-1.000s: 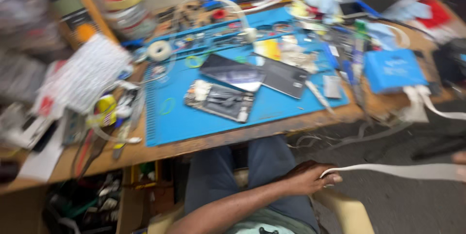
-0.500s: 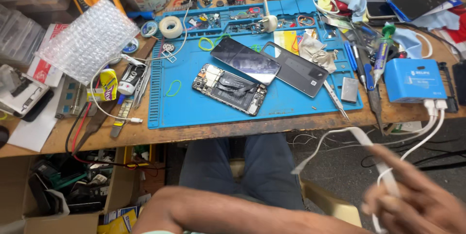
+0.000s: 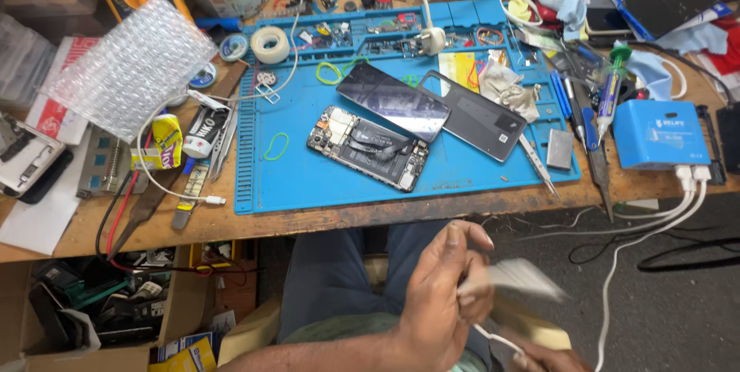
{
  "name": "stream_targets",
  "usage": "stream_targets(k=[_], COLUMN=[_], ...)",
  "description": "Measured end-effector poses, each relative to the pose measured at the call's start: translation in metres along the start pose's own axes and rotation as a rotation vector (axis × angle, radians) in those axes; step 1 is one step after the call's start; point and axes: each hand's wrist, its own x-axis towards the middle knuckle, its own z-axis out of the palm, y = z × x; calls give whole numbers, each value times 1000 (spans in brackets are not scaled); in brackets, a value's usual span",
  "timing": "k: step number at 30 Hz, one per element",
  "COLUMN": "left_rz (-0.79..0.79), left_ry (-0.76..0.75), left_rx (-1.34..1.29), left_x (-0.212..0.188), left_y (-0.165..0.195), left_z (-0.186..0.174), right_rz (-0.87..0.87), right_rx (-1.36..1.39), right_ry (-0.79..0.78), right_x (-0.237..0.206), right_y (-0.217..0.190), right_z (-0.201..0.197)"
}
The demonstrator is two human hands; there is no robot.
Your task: The person repairs a disassembled smartphone at a workbench. They hold and align the screen assembly against the phone frame, press it into place, connect a charging cable to the phone, and repeatedly press and reposition the display and frame while checking the fit.
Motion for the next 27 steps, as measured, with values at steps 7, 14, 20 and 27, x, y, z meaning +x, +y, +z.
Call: stream_targets(k=[7,14,20,27], left_rz=[-30,470,964,951], left_ry=[-51,-159,-80,-127], left_rx=[558,1266,2111,2393], left_x=[17,6,30,34], left_y=[-48,22,125,132], left_z=[-37,-34,-48,-52], right_rz=[-664,-772,-610,-714], right_rx=[323,936,326,63], right_ry=[1030,896,996,979], right_x=[-79,-63,-44,-5], right_y=[-125,-205,-244,-259], right_z=[-10,-36,-84,-90])
